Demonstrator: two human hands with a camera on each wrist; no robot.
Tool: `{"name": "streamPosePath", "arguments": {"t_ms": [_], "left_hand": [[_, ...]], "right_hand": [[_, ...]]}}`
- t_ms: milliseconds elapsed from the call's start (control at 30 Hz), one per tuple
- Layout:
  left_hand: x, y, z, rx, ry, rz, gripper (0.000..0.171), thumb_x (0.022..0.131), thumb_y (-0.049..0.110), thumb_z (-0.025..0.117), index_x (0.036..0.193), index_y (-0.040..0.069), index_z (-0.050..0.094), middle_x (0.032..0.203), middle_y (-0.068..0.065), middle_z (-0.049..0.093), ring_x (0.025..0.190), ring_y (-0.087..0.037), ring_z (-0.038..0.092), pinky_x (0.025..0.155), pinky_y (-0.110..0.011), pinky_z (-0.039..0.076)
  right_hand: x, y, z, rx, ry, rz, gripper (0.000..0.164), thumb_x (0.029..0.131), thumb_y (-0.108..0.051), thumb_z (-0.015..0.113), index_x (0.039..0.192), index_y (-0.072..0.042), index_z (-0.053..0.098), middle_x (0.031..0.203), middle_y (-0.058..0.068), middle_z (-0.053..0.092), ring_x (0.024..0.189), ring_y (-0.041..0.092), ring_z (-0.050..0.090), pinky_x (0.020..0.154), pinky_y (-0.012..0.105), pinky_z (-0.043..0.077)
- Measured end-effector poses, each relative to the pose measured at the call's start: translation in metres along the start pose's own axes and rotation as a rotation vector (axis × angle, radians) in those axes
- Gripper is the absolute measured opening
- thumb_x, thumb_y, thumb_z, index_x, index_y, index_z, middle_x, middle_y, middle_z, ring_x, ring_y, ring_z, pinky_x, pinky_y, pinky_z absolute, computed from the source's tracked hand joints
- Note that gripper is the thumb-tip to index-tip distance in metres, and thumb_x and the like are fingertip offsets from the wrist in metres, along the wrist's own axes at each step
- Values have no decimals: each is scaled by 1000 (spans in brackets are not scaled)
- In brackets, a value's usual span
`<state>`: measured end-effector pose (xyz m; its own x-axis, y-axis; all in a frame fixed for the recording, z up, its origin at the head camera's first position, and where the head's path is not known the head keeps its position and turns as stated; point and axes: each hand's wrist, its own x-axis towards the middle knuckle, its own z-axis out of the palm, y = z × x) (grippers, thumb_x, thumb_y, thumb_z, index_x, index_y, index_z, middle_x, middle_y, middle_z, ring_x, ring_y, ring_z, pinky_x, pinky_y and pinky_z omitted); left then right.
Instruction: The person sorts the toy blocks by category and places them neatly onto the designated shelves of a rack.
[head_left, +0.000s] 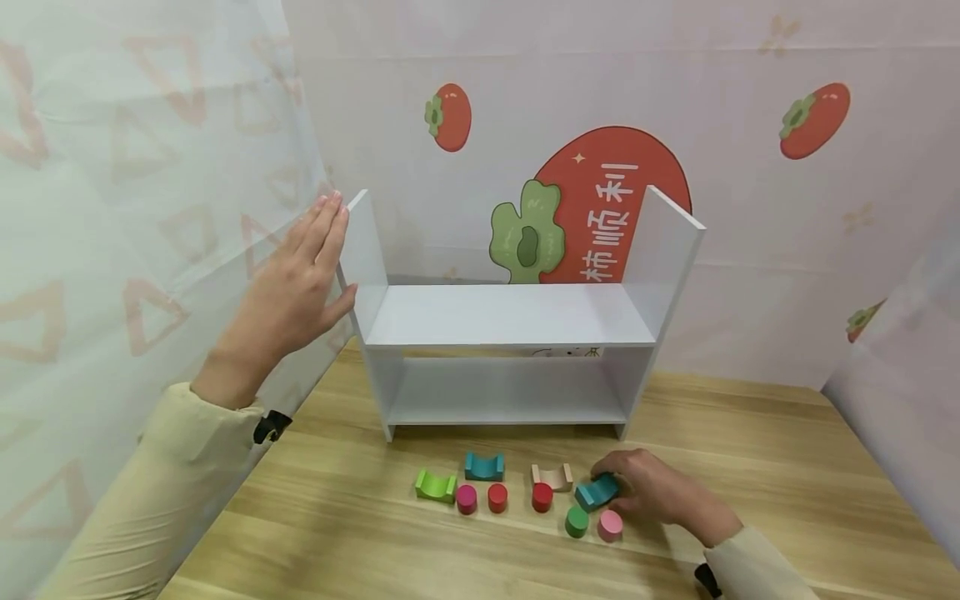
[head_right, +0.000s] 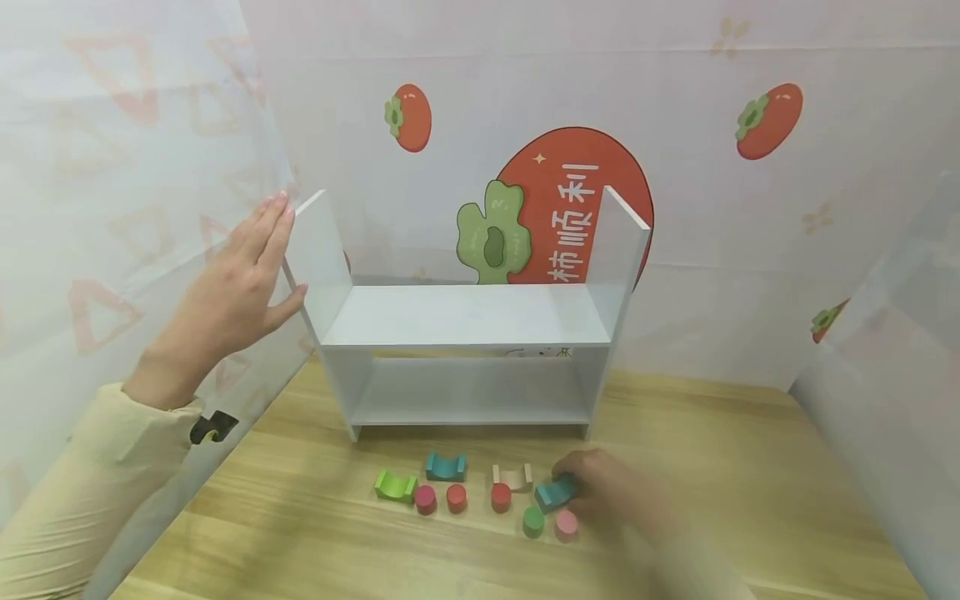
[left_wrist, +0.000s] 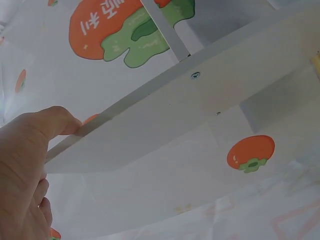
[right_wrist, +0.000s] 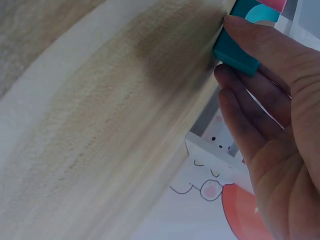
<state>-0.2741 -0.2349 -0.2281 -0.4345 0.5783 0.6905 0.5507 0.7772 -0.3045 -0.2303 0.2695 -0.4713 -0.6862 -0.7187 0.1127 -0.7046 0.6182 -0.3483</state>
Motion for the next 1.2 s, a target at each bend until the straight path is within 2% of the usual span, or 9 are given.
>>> {"name": "streamPosePath", "arguments": {"t_ms": [233, 400, 567, 800, 967, 1200], "left_hand": [[0, -3, -2, 19, 4, 23, 90, 86, 10, 77, 158, -16, 29, 167, -33, 30, 158, -47, 30, 135, -43, 20], [-1, -3, -2, 25, 6, 27, 90, 86, 10, 76, 158, -16, 29, 168, -33, 30, 157, -47, 31, 135, -43, 20], [-1, -2, -3, 29, -10, 18, 91, 86, 11, 77, 158, -15, 29, 169, -32, 29, 158, -46, 30, 133, -48, 24], [0, -1, -5, 59, -36, -5, 93, 87, 15, 78, 160, -13, 28, 170, -29, 28, 159, -44, 29, 125, -60, 34], [1, 0, -6, 80, -58, -28, 94, 87, 17, 79, 161, -11, 27, 172, -26, 27, 161, -41, 27, 126, -60, 33], [1, 2, -8, 84, -81, -50, 96, 87, 17, 79, 162, -9, 26, 173, -24, 26, 162, -39, 25, 128, -59, 30]], "right_hand": [[2, -3, -4, 44, -24, -4, 30, 83, -8, 88, 112, -6, 78, 108, 2, 79, 95, 8, 70, 82, 29, 63], [3, -1, -5, 45, -11, -26, 26, 83, -7, 88, 107, -7, 78, 103, 1, 78, 92, 5, 68, 78, 25, 62], [2, -5, -9, 79, -31, 0, 22, 83, -8, 88, 103, -8, 79, 100, -1, 78, 88, 1, 64, 75, 24, 61], [-1, -9, -19, 59, -44, 21, 24, 81, -7, 89, 102, -8, 79, 100, -2, 78, 90, 3, 66, 77, 28, 62], [0, -9, -26, 61, -48, 36, 24, 81, -9, 88, 102, -10, 78, 100, -4, 78, 88, 1, 66, 76, 30, 62], [7, -13, -40, 32, -30, -7, 23, 83, -10, 88, 104, -10, 78, 101, -3, 78, 90, 4, 69, 77, 34, 65]]}}
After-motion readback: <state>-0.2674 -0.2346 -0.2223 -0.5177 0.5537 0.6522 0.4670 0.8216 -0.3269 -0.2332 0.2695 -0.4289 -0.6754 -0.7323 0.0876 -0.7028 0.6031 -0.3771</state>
